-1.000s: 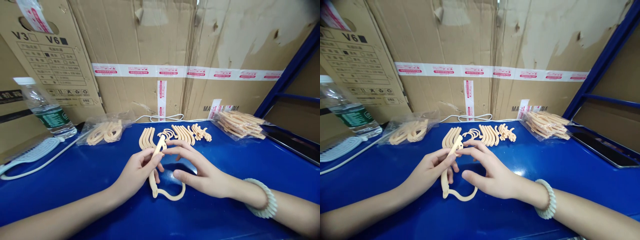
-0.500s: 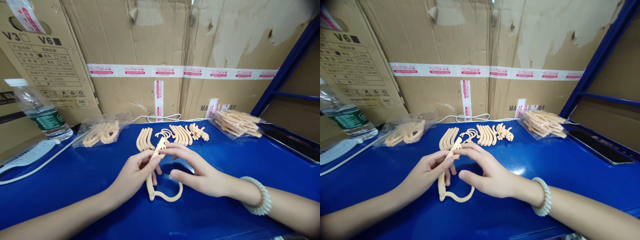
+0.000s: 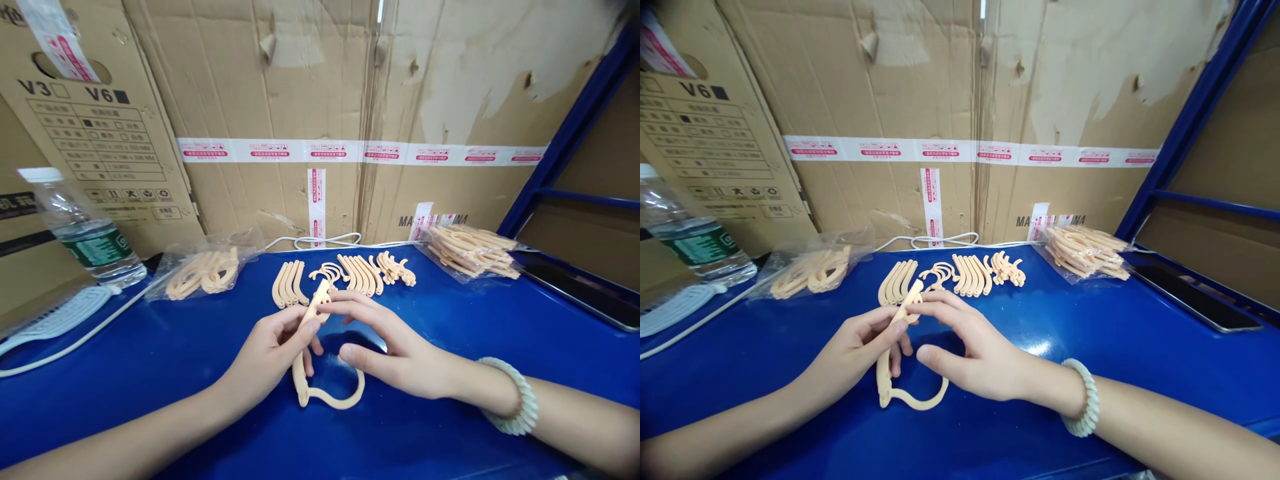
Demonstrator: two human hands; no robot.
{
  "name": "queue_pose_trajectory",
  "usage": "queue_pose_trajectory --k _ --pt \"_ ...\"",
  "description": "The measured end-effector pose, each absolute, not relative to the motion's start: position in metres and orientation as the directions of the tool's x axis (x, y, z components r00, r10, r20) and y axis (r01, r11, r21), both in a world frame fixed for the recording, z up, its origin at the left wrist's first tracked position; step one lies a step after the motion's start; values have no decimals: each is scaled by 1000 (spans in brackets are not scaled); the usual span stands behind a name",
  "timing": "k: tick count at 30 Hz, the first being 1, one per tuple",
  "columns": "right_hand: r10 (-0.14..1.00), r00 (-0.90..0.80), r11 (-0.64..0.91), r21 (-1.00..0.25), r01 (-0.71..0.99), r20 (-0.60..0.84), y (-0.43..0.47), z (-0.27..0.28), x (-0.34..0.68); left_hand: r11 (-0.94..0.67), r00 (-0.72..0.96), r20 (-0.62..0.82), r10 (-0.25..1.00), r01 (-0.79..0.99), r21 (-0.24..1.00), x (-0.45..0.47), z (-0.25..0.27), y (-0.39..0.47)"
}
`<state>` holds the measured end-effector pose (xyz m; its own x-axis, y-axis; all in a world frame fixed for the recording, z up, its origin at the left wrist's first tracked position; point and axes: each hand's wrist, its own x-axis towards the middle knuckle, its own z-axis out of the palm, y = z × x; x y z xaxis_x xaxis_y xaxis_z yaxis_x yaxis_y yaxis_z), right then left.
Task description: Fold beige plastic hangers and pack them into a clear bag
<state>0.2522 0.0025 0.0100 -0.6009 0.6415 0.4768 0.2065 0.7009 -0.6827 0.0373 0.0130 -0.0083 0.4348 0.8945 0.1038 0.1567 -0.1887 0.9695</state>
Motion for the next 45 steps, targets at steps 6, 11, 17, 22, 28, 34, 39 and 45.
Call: queue_pose_trajectory --k 6,11,17,22,28,34,39,45 --pt "669 -592 647 -745 165 449 4 10 252 -184 432 97 897 165 969 36 -9 13" --pt "720 -555 568 -813 127 417 5 9 253 -230 412 123 903 221 948 37 -5 12" --pt "826 -450 398 -916 42 338 8 9 252 -166 417 86 905 160 973 39 -6 12" --pt "910 -359 206 -978 -41 207 11 6 249 -170 415 78 907 190 967 37 -10 10" --pt "910 -412 26 -999 -47 43 17 -1 247 -327 376 197 906 324 888 34 -8 7" --pt "799 -588 -123 -991 46 -127 14 -1 249 -697 527 458 716 576 427 29 -15 8" --pt "731 -660 -160 -984 77 -171 11 3 251 -784 684 509 523 620 -28 26 -15 9" --pt "651 -714 -197 -966 170 -258 7 4 252 -780 805 460 374 542 -314 28 -12 8"
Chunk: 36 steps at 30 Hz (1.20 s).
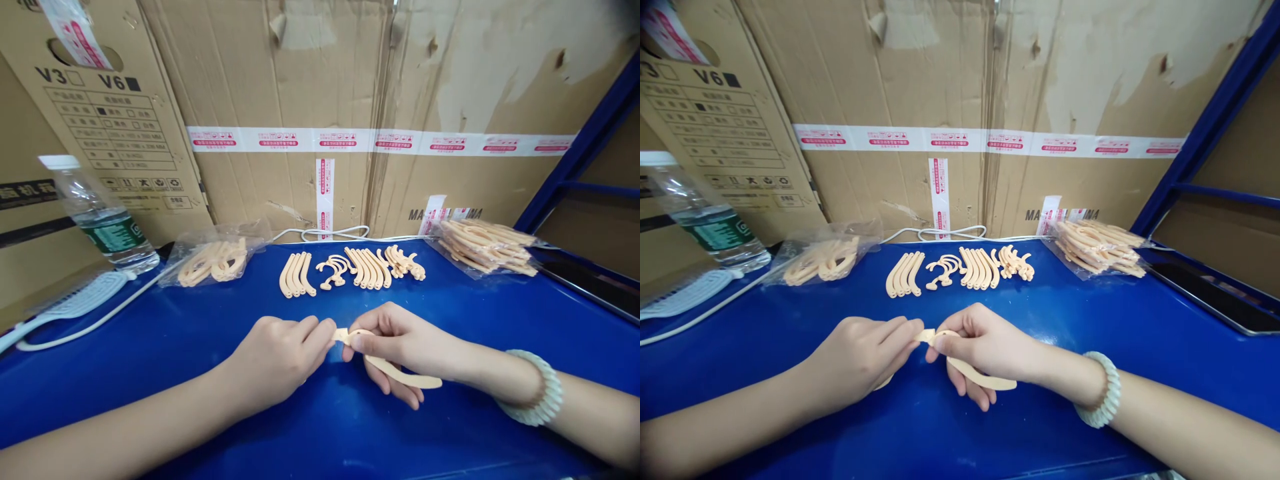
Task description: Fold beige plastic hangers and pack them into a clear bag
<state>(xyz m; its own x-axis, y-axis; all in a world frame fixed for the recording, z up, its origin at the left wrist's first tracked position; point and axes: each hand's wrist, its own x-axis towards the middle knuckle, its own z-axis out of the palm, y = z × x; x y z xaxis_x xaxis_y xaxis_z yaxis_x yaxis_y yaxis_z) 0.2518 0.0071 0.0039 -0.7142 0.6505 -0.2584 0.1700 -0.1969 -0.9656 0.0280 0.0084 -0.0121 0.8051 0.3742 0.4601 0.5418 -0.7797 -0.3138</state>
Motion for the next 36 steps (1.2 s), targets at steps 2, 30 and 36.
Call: queue_pose_trajectory --k 2,30,36 --pt "650 -700 -207 -955 212 -297 6 2 251 -779 828 431 359 520 -351 28 -12 8" --pt "816 -577 143 -960 242 -24 -11 8 247 -741 618 447 646 649 173 27 -4 10" --pt "862 -505 94 -992 89 37 14 24 261 -199 373 47 927 382 902 34 -3 16"
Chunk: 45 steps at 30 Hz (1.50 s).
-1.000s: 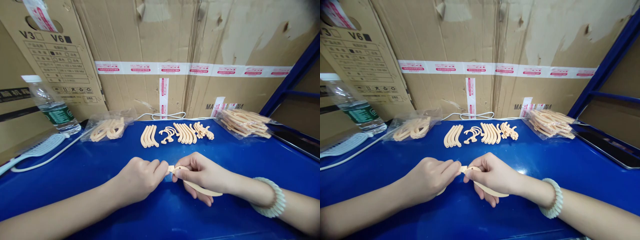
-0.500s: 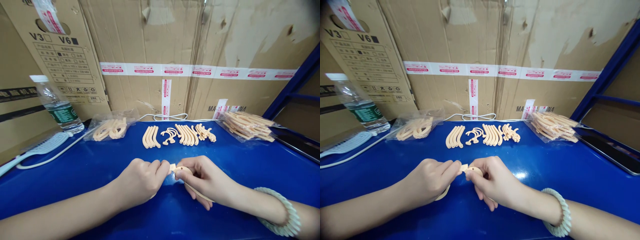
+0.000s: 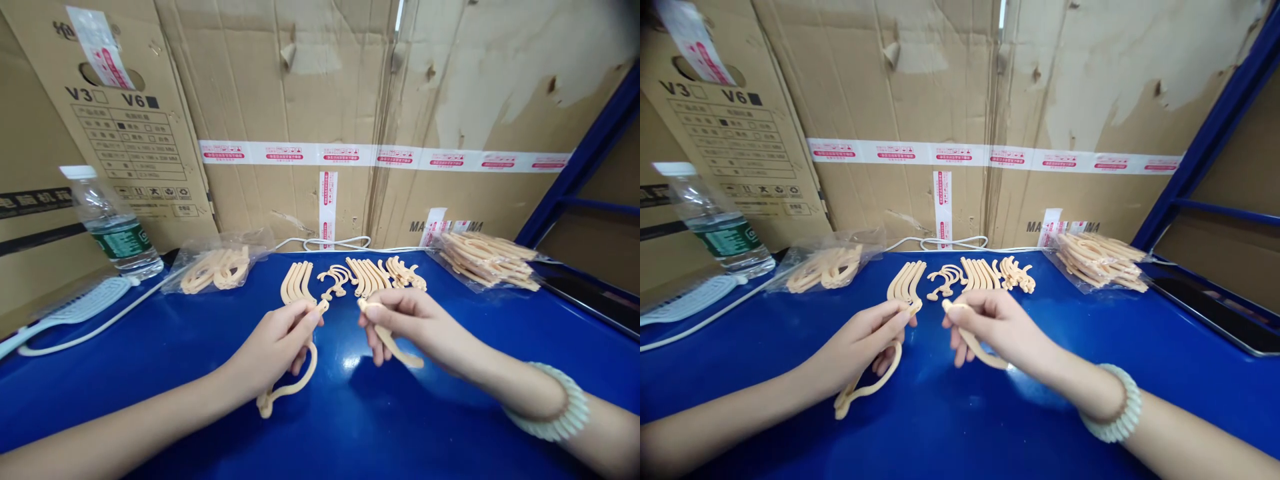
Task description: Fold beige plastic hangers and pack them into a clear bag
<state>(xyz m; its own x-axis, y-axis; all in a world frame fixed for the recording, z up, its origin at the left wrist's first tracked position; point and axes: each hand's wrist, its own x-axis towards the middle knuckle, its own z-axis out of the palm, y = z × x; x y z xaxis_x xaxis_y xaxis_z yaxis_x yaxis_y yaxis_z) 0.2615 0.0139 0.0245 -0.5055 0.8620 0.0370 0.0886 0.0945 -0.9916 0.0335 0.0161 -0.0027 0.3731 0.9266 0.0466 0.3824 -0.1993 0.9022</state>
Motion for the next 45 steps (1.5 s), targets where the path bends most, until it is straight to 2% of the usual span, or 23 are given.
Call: queue_pose_trajectory --k 3,5,8,13,16,21,26,29,31,34,37,41,45 --pt "906 -378 279 -940 197 190 32 40 286 55 375 -114 920 165 985 37 -5 22" --pt "900 -293 418 -828 373 322 46 48 308 137 367 -158 917 82 987 38 -3 24" --pt "837 -280 537 -602 591 471 67 52 338 194 348 -181 920 -1 981 38 2 22" --pt "680 -325 565 -188 804 657 97 33 364 200 367 -171 914 -43 979 35 7 17" --pt "677 -418 554 -46 831 606 108 18 367 184 384 -148 912 -57 981 34 4 17" --pt "766 -410 485 -26 874 496 117 4 372 165 368 -135 920 -52 985 33 1 19" --pt "749 -366 475 -62 878 552 105 9 360 155 345 -118 931 -79 985 35 3 18" --pt "648 -416 622 -129 772 637 79 16 330 153 318 -114 941 -100 983 36 3 17" --pt "531 -523 765 -112 635 666 57 20 306 139 309 -97 946 -116 984 36 2 17" --pt "330 -727 912 -6 410 603 26 23 276 110 296 -65 953 -140 984 36 2 18" --pt "165 -844 950 148 275 510 9 19 261 94 291 -41 956 -173 980 35 2 17" --pt "154 -869 931 225 287 470 7 10 258 116 306 -49 951 -201 973 36 3 14" --pt "226 -836 940 114 322 500 11 6 259 109 218 -67 974 -187 976 37 4 14"
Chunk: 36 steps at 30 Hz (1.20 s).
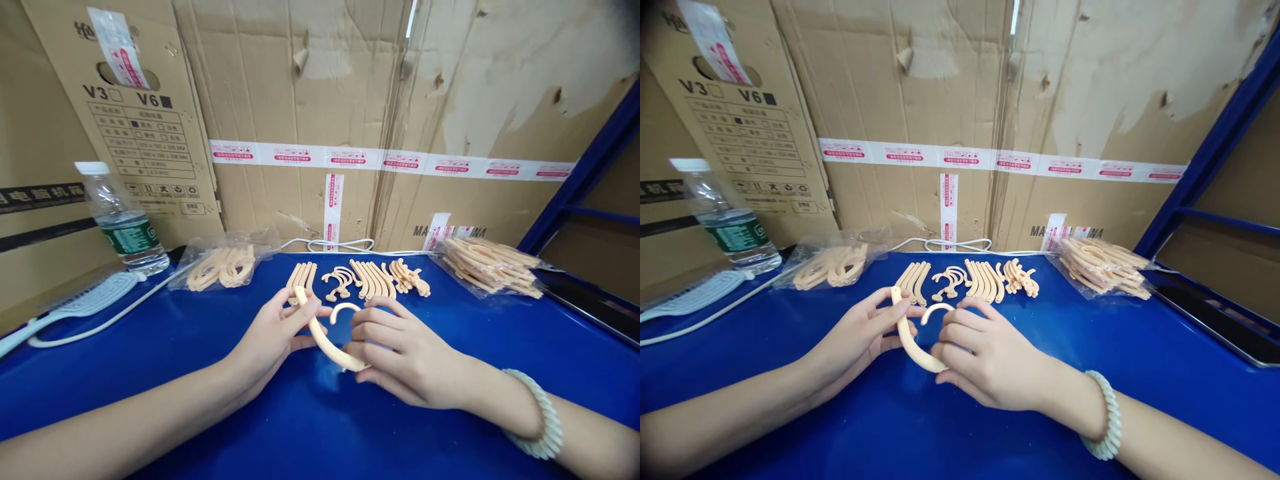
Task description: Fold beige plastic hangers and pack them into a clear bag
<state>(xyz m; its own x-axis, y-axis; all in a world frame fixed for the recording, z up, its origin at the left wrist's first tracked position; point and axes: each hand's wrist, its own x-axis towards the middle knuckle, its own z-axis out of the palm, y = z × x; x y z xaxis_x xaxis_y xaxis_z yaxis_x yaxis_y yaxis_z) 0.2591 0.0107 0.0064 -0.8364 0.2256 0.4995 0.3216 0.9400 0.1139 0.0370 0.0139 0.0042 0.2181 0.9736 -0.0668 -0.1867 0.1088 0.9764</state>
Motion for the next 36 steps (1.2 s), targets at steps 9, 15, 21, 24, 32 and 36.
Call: queue_pose_trajectory --k 9,15,21,24,32,36 --pt "402 -755 904 -91 418 518 9 0 261 -691 333 618 712 493 529 27 2 7" --pt "314 -759 911 43 409 570 -1 1 252 -871 736 477 480 463 162 32 0 -7" --pt "218 -762 887 201 415 610 -4 3 250 -855 758 404 512 493 161 35 -1 -5" --pt "175 -754 869 261 421 633 -6 4 252 -863 778 387 494 491 116 36 -2 -5" --pt "296 -662 903 24 429 688 -9 6 251 -882 763 467 448 463 89 33 3 -8" --pt "482 -531 859 -256 444 697 -5 7 251 -890 772 495 398 456 3 29 6 -8"
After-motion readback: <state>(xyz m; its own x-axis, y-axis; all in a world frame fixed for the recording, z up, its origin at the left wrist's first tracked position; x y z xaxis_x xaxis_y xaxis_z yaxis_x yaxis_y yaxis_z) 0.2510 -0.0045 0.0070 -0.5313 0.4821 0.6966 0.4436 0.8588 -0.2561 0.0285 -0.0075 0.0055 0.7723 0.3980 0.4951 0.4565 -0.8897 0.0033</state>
